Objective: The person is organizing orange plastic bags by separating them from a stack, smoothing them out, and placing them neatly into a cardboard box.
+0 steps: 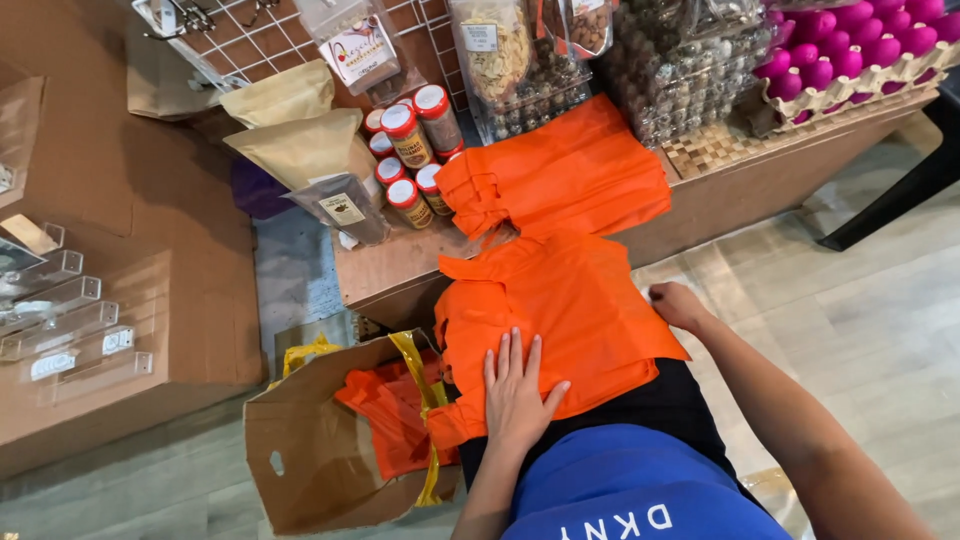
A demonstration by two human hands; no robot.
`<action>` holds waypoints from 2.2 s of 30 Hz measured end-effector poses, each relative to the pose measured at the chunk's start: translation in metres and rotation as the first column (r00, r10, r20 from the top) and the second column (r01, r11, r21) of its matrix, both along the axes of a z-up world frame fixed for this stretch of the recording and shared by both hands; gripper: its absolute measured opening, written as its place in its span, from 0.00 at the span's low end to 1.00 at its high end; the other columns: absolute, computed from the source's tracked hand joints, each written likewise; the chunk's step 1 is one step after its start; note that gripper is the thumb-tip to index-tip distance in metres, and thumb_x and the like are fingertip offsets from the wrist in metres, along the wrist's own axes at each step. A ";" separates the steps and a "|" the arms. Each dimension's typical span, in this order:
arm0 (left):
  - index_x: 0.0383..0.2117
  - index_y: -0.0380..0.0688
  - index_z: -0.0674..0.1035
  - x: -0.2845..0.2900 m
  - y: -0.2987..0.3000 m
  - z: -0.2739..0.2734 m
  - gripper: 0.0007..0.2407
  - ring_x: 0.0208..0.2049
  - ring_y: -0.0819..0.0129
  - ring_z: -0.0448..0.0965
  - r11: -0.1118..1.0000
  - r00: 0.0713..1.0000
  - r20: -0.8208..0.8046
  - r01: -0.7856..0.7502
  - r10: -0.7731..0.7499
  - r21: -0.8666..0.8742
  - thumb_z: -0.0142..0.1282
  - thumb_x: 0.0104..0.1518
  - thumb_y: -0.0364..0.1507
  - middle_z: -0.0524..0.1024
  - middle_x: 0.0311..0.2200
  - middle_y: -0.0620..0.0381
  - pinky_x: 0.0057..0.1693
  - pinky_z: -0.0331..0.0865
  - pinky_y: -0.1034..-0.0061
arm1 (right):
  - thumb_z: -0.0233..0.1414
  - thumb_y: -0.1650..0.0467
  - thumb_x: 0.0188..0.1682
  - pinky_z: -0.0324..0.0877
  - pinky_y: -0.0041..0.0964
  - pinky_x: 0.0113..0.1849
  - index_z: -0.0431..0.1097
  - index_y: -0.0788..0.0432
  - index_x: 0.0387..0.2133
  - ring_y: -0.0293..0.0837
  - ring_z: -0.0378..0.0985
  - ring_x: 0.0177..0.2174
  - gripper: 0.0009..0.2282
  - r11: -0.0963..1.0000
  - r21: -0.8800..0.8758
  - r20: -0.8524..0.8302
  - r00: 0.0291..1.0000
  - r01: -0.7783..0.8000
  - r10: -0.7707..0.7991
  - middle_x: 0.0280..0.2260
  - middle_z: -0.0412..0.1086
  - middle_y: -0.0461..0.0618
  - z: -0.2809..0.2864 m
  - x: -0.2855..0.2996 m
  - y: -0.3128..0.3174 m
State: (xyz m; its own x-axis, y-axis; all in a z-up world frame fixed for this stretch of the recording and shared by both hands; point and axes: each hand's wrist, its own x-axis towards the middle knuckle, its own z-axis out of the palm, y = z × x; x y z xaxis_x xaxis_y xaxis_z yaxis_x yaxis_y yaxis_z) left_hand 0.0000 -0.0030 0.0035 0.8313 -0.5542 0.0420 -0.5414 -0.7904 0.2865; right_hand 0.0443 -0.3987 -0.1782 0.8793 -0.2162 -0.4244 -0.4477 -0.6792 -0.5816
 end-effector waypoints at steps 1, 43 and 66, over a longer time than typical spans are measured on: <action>0.73 0.47 0.64 0.000 0.001 0.000 0.35 0.77 0.48 0.45 1.000 1.000 -0.003 0.002 -0.002 0.002 0.52 0.64 0.53 0.50 0.76 0.40 0.75 0.37 0.47 | 0.47 0.73 0.41 0.58 0.51 0.30 0.59 0.59 0.18 0.55 0.67 0.25 0.05 1.000 0.002 -0.003 1.000 0.002 -0.002 0.21 0.69 0.58 -0.012 -0.005 -0.008; 0.50 0.42 0.77 0.324 0.009 0.243 0.09 0.29 0.75 0.82 0.508 0.968 -0.020 -0.149 0.250 -0.848 0.60 0.68 0.28 0.81 0.35 0.60 0.39 0.79 0.78 | 0.51 0.81 0.54 0.72 0.34 0.31 0.73 0.52 0.38 0.37 0.75 0.32 0.10 0.926 0.375 0.659 0.691 0.040 -0.297 0.34 0.72 0.42 0.347 0.202 -0.104; 0.27 0.47 0.78 0.265 0.009 -0.014 0.14 0.48 0.52 0.85 0.756 0.999 0.032 -0.002 0.030 -0.655 0.59 0.42 0.09 0.86 0.46 0.59 0.57 0.76 0.59 | 0.56 0.81 0.49 0.76 0.44 0.50 0.79 0.49 0.36 0.49 0.82 0.47 0.12 0.995 0.087 0.606 0.791 0.045 -0.089 0.44 0.81 0.43 0.105 0.168 -0.081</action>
State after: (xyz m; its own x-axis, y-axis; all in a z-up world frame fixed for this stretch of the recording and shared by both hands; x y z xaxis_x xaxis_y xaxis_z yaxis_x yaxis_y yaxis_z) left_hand 0.2645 0.0055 -0.0104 0.8296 -0.3660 0.4216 -0.5522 -0.4264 0.7165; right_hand 0.2120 -0.4796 -0.0731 0.9445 -0.2760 0.1782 -0.0298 -0.6122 -0.7902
